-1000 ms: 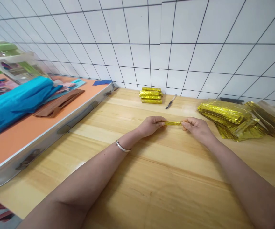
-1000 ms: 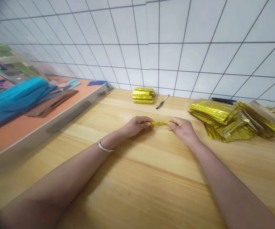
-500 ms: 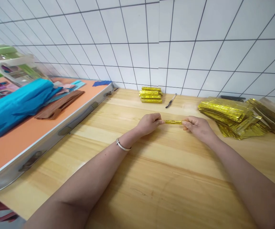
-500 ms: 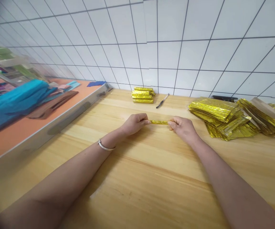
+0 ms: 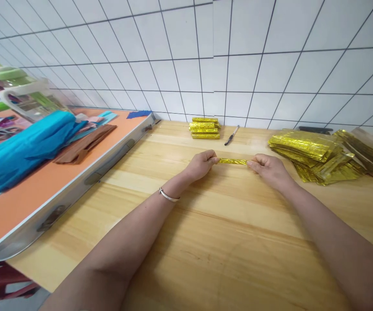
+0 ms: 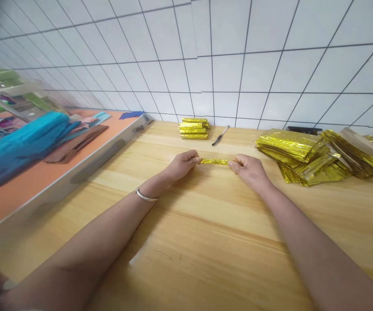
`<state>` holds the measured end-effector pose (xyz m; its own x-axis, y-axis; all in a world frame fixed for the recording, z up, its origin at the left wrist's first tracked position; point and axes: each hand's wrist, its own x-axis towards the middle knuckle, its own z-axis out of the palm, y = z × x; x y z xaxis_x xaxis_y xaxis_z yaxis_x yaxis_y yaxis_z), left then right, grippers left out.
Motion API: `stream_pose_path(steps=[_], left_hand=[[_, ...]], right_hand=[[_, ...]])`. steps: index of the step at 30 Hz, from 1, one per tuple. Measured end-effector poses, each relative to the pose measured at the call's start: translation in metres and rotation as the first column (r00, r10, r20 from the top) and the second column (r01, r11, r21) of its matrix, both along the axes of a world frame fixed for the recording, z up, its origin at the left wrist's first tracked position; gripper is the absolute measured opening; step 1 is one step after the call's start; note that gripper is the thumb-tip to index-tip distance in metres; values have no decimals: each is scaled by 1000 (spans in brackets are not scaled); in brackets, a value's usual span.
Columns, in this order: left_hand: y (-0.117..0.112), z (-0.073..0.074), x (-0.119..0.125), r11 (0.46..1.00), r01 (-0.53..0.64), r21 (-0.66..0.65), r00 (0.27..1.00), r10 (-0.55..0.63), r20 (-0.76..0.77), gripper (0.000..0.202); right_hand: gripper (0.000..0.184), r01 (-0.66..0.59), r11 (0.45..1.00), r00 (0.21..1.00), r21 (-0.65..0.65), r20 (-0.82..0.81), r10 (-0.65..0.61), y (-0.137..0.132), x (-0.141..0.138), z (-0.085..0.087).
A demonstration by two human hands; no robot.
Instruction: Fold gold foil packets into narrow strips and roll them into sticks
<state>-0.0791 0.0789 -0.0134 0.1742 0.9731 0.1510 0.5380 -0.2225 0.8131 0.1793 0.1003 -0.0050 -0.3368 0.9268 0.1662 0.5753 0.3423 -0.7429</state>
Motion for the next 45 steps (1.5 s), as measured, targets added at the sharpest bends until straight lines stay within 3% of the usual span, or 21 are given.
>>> stream_pose_path(steps=[6, 11, 13, 15, 17, 22, 26, 30, 32, 35, 39, 42, 45], left_hand=[[-1, 2, -1, 999, 46, 5, 999, -46, -14, 29], [-5, 23, 6, 993, 88, 78, 993, -81, -85, 24], [-8, 31, 16, 984, 106, 144, 981, -80, -174, 20], [-12, 37, 28, 954, 172, 247, 921, -67, -383, 21], [-16, 39, 39, 941, 212, 263, 862, -54, -503, 21], [-24, 40, 52, 931, 191, 313, 815, 27, -579, 23], [-25, 39, 56, 932, 233, 278, 865, -68, -498, 23], [-23, 39, 46, 967, 235, 101, 941, -200, -275, 22], [-23, 39, 37, 980, 197, 25, 958, -188, -215, 23], [-24, 40, 26, 987, 161, 9, 967, -156, -204, 24], [-25, 38, 22, 982, 191, -14, 976, -191, -107, 26], [-22, 32, 21, 974, 215, -69, 976, -213, 38, 25], [-18, 25, 17, 982, 169, -83, 978, -157, 134, 24]], right_hand=[[33, -51, 990, 994, -135, -104, 37, -4, 0, 10], [29, -150, 975, 985, -164, -106, 134, -2, 5, 19], [29, -175, 975, 984, -137, -53, 169, -3, 5, 24], [29, -201, 974, 980, -105, -15, 200, -6, 4, 30], [29, -219, 972, 975, -87, 12, 221, -9, 1, 35], [25, -262, 965, 959, -16, 106, 262, -17, -7, 45], [25, -293, 954, 944, 58, 175, 279, -20, -14, 43], [28, -233, 959, 957, 161, 211, 197, -17, -11, 37], [28, -217, 967, 965, 134, 180, 192, -14, -6, 36], [29, -223, 973, 967, 50, 137, 215, -11, -2, 36], [33, -197, 976, 972, 92, 148, 182, -12, -2, 38], [30, -253, 965, 966, -71, 38, 256, -10, 0, 37], [30, -286, 933, 958, -219, -59, 280, -6, 3, 32]])
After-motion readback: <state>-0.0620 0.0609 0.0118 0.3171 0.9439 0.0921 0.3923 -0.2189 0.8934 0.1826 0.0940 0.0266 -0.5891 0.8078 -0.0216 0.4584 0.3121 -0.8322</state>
